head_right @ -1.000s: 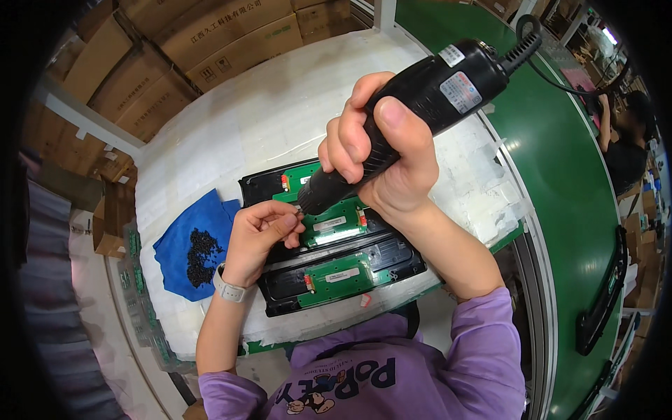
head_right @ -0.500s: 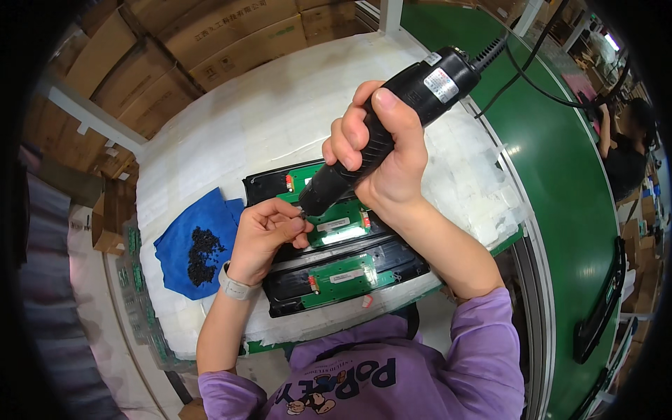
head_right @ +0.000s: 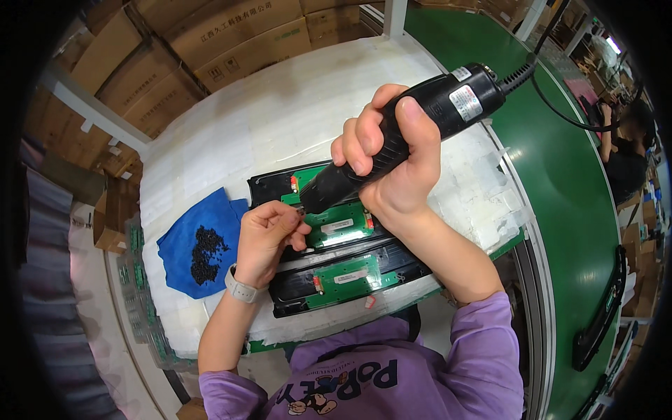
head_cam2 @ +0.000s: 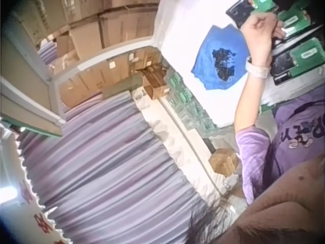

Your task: Assemble electronic components by inserting circuit boards into plastic housings and securing them with screws using an electric screwdriver.

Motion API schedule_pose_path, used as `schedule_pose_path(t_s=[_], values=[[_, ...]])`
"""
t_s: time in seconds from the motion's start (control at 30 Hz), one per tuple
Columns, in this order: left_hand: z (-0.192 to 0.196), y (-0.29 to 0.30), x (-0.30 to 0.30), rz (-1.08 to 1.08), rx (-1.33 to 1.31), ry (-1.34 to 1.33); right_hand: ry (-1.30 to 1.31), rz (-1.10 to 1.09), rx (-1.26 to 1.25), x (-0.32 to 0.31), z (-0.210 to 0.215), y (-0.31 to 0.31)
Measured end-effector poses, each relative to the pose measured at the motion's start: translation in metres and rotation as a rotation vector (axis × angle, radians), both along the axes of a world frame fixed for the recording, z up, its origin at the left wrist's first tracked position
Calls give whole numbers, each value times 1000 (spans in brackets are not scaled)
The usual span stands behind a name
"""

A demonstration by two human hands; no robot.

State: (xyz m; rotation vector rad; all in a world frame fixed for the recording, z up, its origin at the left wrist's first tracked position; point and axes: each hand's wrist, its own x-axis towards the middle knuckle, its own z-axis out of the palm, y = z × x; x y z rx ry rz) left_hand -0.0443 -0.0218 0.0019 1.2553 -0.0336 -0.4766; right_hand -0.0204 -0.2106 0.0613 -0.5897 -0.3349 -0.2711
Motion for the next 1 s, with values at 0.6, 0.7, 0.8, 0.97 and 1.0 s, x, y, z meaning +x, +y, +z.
schedule_pose_path(t_s=[0.6, 0.7, 0.8, 0.97, 1.0], values=[[10, -3, 1, -172, 102, 21, -116, 53, 1, 7, 2, -6], [10, 3, 10, -77, 346, -224, -28, 62, -149, 22, 12, -12], [0, 11, 29, 52, 408, -408, 3, -81, -504, 41, 14, -17], [-3, 15, 51, 110, 569, -525, 9, -116, -634, 57, 2, -18], [-3, 14, 53, 108, 597, -552, 11, -119, -635, 58, 1, -18]])
